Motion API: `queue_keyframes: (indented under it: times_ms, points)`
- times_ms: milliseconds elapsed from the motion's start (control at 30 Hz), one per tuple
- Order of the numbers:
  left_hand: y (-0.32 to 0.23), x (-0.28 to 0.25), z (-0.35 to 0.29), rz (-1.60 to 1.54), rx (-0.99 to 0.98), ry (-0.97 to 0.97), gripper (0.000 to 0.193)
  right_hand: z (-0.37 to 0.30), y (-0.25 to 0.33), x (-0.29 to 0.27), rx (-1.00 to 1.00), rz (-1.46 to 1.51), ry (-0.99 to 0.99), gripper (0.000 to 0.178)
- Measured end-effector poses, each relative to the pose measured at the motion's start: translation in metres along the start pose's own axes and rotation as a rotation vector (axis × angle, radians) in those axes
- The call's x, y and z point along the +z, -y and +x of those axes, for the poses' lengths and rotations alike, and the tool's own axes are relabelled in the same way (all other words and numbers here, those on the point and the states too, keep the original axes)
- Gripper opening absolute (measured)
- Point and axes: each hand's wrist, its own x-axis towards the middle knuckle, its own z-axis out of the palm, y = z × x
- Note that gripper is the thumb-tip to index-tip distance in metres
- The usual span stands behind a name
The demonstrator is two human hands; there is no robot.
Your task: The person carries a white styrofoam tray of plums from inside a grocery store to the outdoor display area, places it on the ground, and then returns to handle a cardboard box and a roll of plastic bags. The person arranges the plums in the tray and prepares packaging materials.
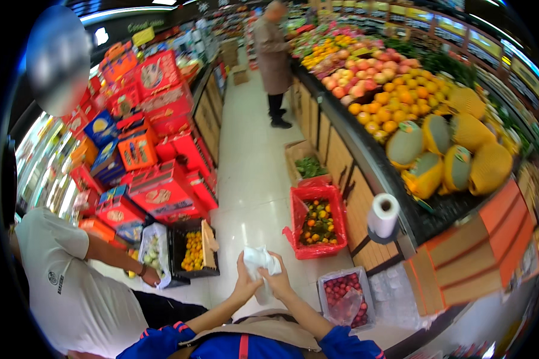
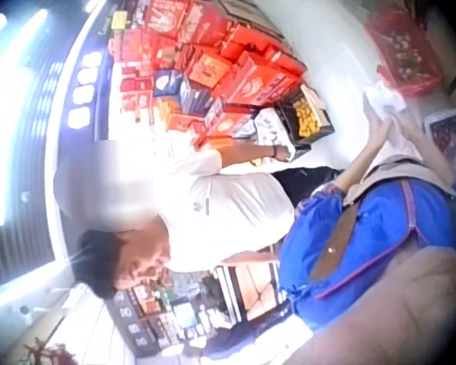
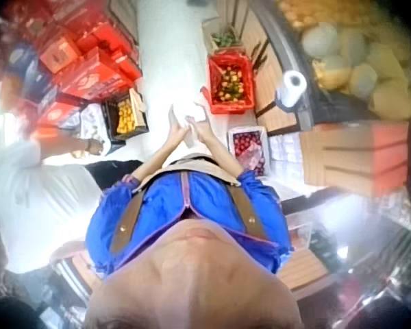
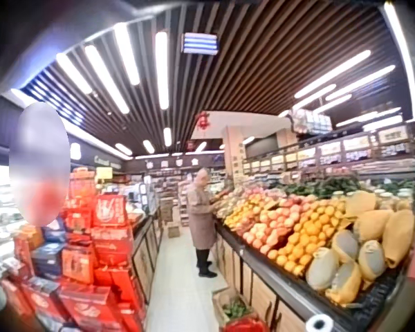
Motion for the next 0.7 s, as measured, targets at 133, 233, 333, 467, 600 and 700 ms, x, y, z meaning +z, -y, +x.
queue_keyframes:
  times_ms: [133, 233, 333, 467, 600, 700]
  points:
    - [0.032, -0.031, 0.038, -0.164, -0.058, -0.143, 0.088, 0.069, -0.001, 0.029, 0.074, -0.043, 0.174, 0.054]
    - [-0.001, -0.068, 0.071, -0.497, -0.236, -0.175, 0.080, 0.115, -0.006, 0.053, 0.131, -0.003, 0.238, 0.052]
    - [0.007, -0.111, 0.092, -0.474, -0.457, -0.346, 0.074, 0.163, -0.016, 0.087, 0.238, 0.007, 0.339, 0.054]
    - [0.051, -0.147, 0.088, -0.545, -0.573, -0.572, 0.067, 0.216, -0.033, 0.120, 0.305, -0.078, 0.448, 0.053]
    - [0.077, -0.163, 0.088, -0.577, -0.655, -0.838, 0.059, 0.281, -0.047, 0.129, 0.414, -0.170, 0.578, 0.053]
    - [0.098, -0.161, 0.070, -0.424, -0.809, -0.950, 0.053, 0.318, -0.060, 0.160, 0.522, -0.156, 0.721, 0.053]
